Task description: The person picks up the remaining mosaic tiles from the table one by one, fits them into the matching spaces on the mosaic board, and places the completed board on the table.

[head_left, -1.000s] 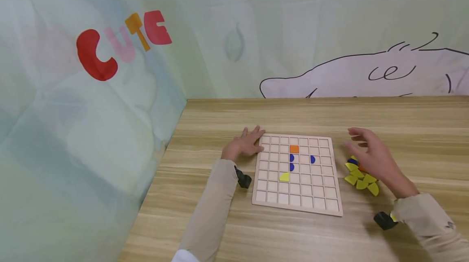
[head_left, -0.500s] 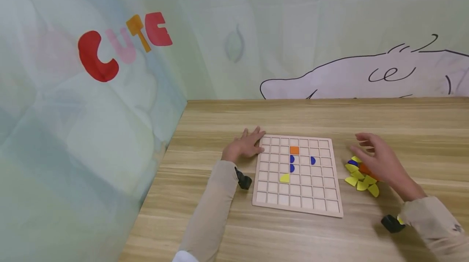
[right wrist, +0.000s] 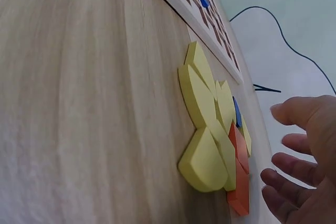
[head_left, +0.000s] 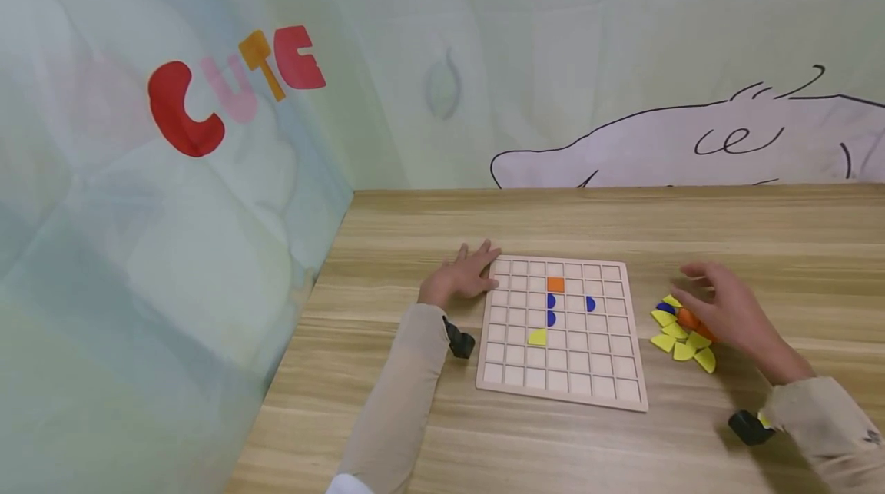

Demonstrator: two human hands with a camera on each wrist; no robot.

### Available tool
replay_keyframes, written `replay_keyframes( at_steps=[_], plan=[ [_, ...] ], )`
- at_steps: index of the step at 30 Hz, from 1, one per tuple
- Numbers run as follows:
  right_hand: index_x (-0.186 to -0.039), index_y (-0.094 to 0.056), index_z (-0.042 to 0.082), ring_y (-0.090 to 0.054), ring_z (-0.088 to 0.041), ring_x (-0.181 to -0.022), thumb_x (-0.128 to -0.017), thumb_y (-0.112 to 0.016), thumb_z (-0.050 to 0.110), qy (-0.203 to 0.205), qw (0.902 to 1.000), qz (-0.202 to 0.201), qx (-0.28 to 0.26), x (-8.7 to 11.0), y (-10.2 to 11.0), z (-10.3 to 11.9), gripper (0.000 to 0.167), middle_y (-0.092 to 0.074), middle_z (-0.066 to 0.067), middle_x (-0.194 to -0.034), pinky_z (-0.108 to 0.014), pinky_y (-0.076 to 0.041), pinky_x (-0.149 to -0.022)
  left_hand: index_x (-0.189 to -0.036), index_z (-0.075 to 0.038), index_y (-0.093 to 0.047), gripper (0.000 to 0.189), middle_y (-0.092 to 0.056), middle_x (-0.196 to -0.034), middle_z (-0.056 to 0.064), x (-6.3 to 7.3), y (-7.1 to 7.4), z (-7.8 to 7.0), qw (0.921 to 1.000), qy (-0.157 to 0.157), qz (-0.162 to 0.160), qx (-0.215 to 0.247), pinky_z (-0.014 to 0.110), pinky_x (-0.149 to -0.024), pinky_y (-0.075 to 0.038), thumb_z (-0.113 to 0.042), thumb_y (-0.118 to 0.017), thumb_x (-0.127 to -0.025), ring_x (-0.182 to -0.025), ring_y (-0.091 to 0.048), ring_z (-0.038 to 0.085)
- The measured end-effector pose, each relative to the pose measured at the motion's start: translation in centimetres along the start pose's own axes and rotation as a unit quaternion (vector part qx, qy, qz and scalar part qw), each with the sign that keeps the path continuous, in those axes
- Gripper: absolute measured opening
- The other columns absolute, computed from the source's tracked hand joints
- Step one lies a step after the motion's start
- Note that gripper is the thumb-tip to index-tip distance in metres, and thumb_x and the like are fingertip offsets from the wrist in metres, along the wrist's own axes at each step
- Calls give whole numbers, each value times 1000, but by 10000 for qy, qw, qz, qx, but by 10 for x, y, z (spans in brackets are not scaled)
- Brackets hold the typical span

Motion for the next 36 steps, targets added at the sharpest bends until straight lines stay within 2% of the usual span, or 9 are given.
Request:
replay_keyframes(
  at_steps=[5,9,14,20,36],
  plan=[
    [-111,-62,-5,-50,-45,-103,-90,-66,16,162,9991,19,390,0,-1,0,30,-56,-29,-115,-61,-44,-83,-155,-26,-13,63,3,-162,-3,0,0,0,10000,-4,13,9,59,-116,0,-34,-44,-101,-148,10,30],
    [-105,-65,-4,-47,-49,-107,-87,-68,12,273,9983,67,508,0,-2,1,24,-54,-30,-117,-65,-40,-86,-155,-26,-13,63,3,-162,-3,0,-1,1,10000,-14,14,61,59,-116,1,-34,-44,-101,-148,11,30],
    [-105,-64,-4,-45,-51,-110,-85,-69,9,299,9975,181,613,0,-4,1,25,-51,-32,-119,-68,-36,-90,-155,-27,-15,62,3,-162,-3,-1,-1,1,9999,-39,-29,123,59,-116,1,-32,-45,-101,-148,11,30],
    [-103,-65,-4,-48,-50,-107,-83,-70,8,402,9961,144,774,-2,-6,3,23,-54,-31,-116,-66,-39,-88,-155,-26,-15,62,2,-162,-3,0,0,1,9999,-41,-48,140,59,-116,1,-32,-45,-101,-148,11,30],
    [-98,-70,-2,-54,-45,-102,-83,-72,16,499,9909,44,1252,-4,-5,7,23,-61,-27,-110,-63,-43,-87,-155,-25,-15,62,2,-162,-3,3,1,-1,9999,-42,-13,162,59,-116,1,-31,-45,-101,-148,11,31]
  ],
)
Point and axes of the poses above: each hand's wrist, its own x-axis away from the middle knuckle, its own y-axis out of the back of the hand, z = x × y, the point moved 10 cm from there along -x, towards the middle knuckle
